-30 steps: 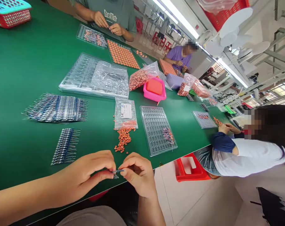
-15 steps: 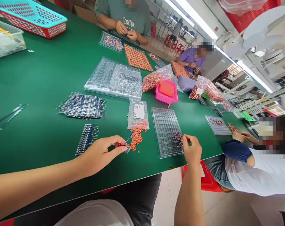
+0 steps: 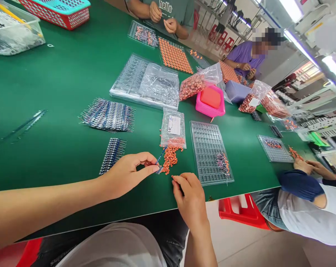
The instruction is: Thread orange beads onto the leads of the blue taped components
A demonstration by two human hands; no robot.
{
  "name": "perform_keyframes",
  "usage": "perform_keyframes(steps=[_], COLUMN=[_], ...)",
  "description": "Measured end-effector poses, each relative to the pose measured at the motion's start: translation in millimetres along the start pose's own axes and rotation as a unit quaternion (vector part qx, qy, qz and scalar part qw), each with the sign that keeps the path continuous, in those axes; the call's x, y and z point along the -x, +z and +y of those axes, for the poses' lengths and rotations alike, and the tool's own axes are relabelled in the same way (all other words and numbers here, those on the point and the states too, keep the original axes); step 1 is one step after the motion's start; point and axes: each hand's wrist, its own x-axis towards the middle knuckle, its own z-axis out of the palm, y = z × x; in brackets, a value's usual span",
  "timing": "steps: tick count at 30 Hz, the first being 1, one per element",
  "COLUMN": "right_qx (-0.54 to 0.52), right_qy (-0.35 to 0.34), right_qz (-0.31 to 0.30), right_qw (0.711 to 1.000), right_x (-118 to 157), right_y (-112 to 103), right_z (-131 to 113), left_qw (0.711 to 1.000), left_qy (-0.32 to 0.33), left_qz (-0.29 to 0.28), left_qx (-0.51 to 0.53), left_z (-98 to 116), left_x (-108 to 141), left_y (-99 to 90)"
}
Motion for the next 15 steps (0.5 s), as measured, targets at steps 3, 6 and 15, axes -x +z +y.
perform_keyframes(steps=[3,6,15], right_qx=[0.053,0.095,0.111], right_qy=[-0.035,-0.073,-0.079], right_qz=[0.001,-0.017,-0.028], right_qw=[0.998,0.993,0.99], right_x=[-2.6,-6.8,-24.1], right_y=[2.3,-0.8,3.3], right_z=[0.1,1.1,0.4], left_qw=[1.0,1.0,1.0], left_qy=[0.001,-0.001,0.015], left_qz=[0.0,-0.002,-0.019], left_qx=[-0.007,-0.011,0.005], left_z=[0.4,1.7,2.1], left_x=[0.0,0.4,2.9], left_y=[-0.3,-0.1,1.5])
